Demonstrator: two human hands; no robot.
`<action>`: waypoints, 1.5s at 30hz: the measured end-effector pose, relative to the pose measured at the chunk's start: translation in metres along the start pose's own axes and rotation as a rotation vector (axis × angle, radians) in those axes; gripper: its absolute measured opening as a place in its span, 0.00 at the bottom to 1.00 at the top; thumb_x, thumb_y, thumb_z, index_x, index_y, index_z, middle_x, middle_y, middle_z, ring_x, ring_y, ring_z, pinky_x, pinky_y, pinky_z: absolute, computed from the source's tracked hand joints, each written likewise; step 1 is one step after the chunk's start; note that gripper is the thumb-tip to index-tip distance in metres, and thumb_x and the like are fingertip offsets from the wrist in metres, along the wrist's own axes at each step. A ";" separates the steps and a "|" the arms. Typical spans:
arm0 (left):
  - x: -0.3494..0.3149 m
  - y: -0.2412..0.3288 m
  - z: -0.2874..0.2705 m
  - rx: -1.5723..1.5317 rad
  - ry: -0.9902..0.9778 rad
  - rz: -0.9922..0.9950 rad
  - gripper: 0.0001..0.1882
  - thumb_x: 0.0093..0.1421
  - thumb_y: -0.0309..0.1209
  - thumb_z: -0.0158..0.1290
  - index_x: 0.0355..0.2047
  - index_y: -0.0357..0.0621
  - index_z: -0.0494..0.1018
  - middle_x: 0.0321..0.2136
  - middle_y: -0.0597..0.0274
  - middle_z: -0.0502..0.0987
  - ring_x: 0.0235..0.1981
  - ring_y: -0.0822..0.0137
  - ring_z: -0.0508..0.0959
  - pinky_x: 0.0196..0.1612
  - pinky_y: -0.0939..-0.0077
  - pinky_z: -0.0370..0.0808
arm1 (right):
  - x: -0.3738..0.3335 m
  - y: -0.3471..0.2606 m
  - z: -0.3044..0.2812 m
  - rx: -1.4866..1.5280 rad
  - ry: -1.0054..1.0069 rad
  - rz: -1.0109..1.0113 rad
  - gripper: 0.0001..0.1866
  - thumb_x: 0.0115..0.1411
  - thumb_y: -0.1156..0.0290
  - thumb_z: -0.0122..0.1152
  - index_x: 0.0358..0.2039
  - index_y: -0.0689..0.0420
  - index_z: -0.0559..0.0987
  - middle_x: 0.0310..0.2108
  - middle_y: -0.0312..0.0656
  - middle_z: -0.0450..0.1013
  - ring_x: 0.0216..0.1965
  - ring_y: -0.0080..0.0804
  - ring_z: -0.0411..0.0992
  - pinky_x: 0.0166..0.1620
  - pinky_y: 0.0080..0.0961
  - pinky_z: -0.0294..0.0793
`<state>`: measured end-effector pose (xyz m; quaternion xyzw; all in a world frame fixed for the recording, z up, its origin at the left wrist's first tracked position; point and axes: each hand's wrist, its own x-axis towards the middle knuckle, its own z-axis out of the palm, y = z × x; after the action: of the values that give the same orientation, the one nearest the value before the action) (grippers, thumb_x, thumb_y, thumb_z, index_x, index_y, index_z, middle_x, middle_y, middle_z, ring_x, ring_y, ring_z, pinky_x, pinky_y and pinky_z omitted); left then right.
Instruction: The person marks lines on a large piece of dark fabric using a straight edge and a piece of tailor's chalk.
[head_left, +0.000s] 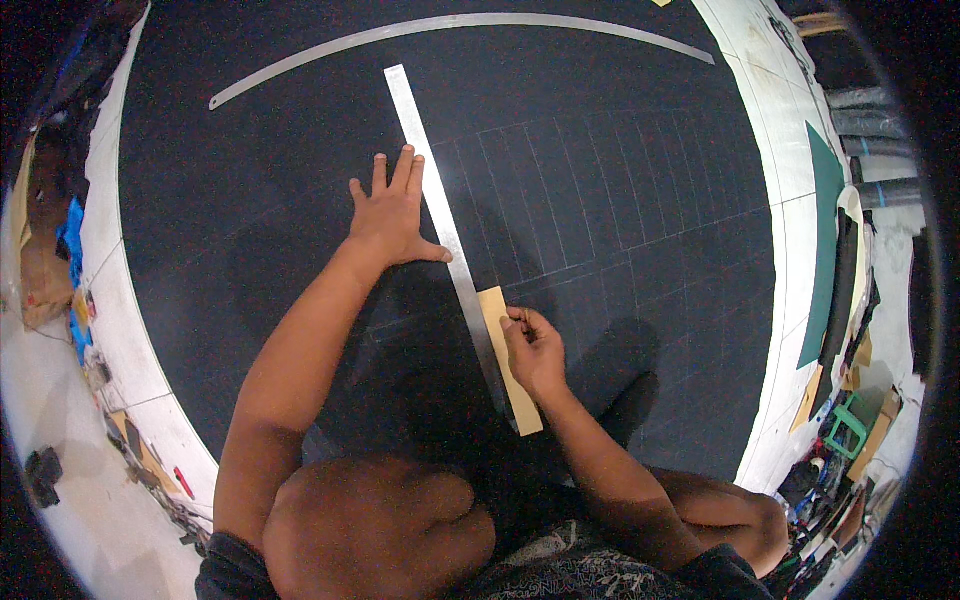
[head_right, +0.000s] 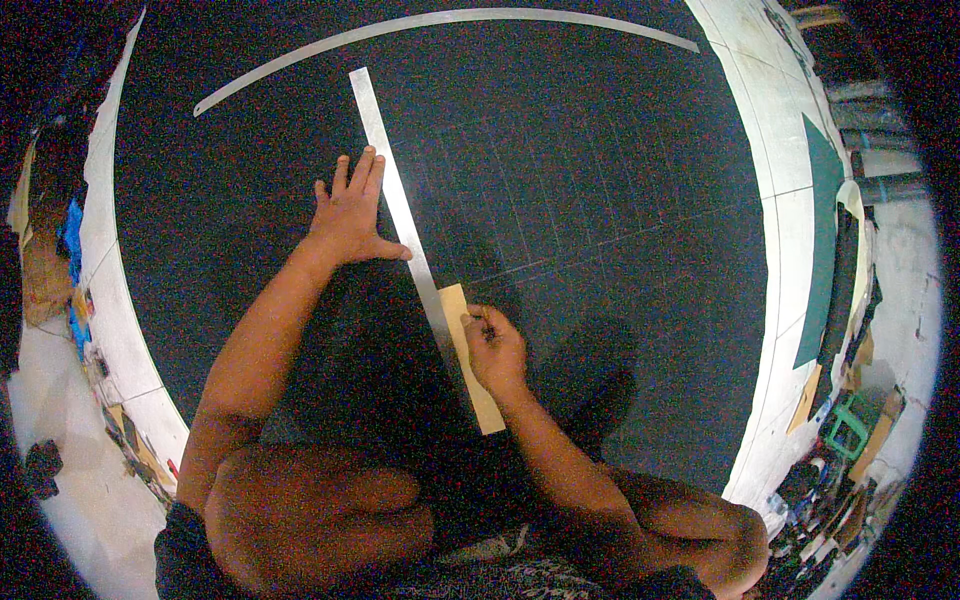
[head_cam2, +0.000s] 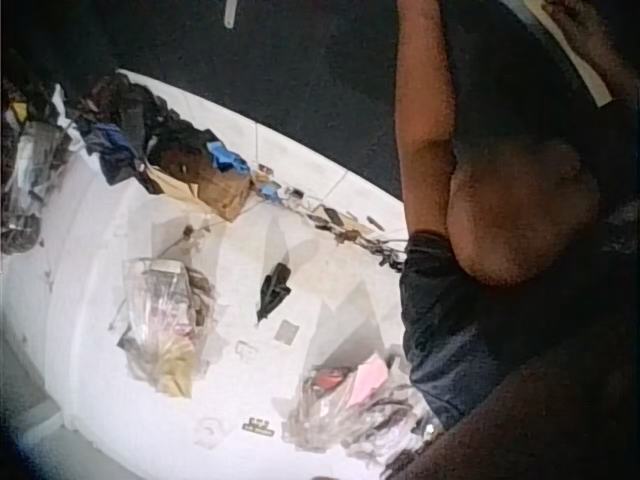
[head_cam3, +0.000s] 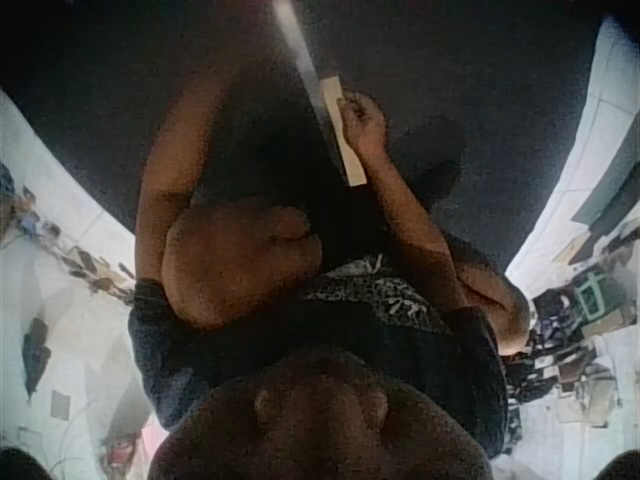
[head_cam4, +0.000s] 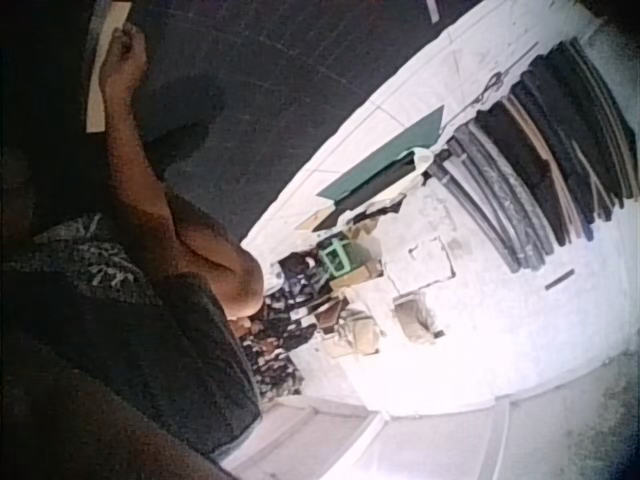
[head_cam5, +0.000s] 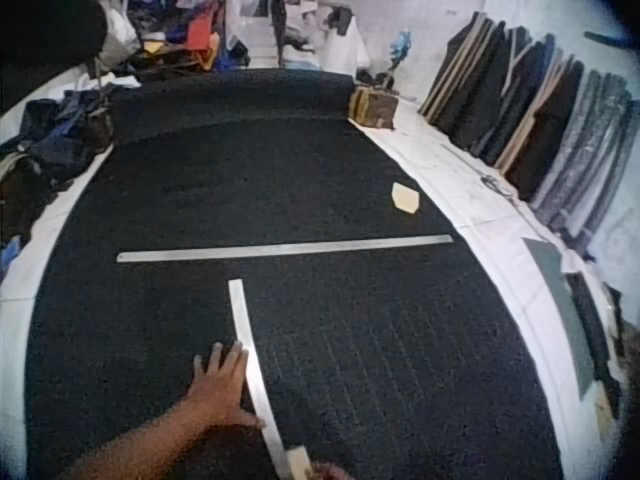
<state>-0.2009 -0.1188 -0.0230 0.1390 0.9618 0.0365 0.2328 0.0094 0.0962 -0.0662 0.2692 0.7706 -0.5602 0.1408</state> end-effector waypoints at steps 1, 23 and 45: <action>-0.001 0.000 -0.001 0.003 0.002 0.003 0.81 0.28 0.67 0.74 0.75 0.41 0.44 0.77 0.51 0.41 0.75 0.35 0.44 0.67 0.22 0.51 | 0.000 -0.001 0.000 -0.019 0.001 -0.007 0.13 0.66 0.67 0.64 0.47 0.59 0.83 0.34 0.40 0.80 0.35 0.26 0.75 0.42 0.25 0.75; -0.002 0.001 -0.003 0.003 0.031 0.013 0.79 0.29 0.63 0.75 0.74 0.38 0.47 0.76 0.47 0.45 0.74 0.35 0.47 0.66 0.21 0.51 | 0.054 -0.034 -0.046 -0.464 0.304 -0.521 0.14 0.69 0.62 0.61 0.43 0.61 0.83 0.44 0.45 0.74 0.47 0.34 0.73 0.41 0.26 0.76; -0.001 0.003 -0.009 0.010 -0.077 -0.040 0.79 0.31 0.64 0.75 0.75 0.41 0.42 0.77 0.52 0.40 0.75 0.37 0.44 0.66 0.22 0.55 | 0.176 -0.166 0.077 -0.357 -0.009 -0.738 0.12 0.69 0.66 0.57 0.45 0.59 0.82 0.42 0.51 0.81 0.44 0.52 0.80 0.48 0.39 0.79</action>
<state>-0.2034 -0.1168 -0.0138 0.1222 0.9549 0.0216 0.2697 -0.2358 0.0317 -0.0523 -0.0565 0.9000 -0.4316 -0.0217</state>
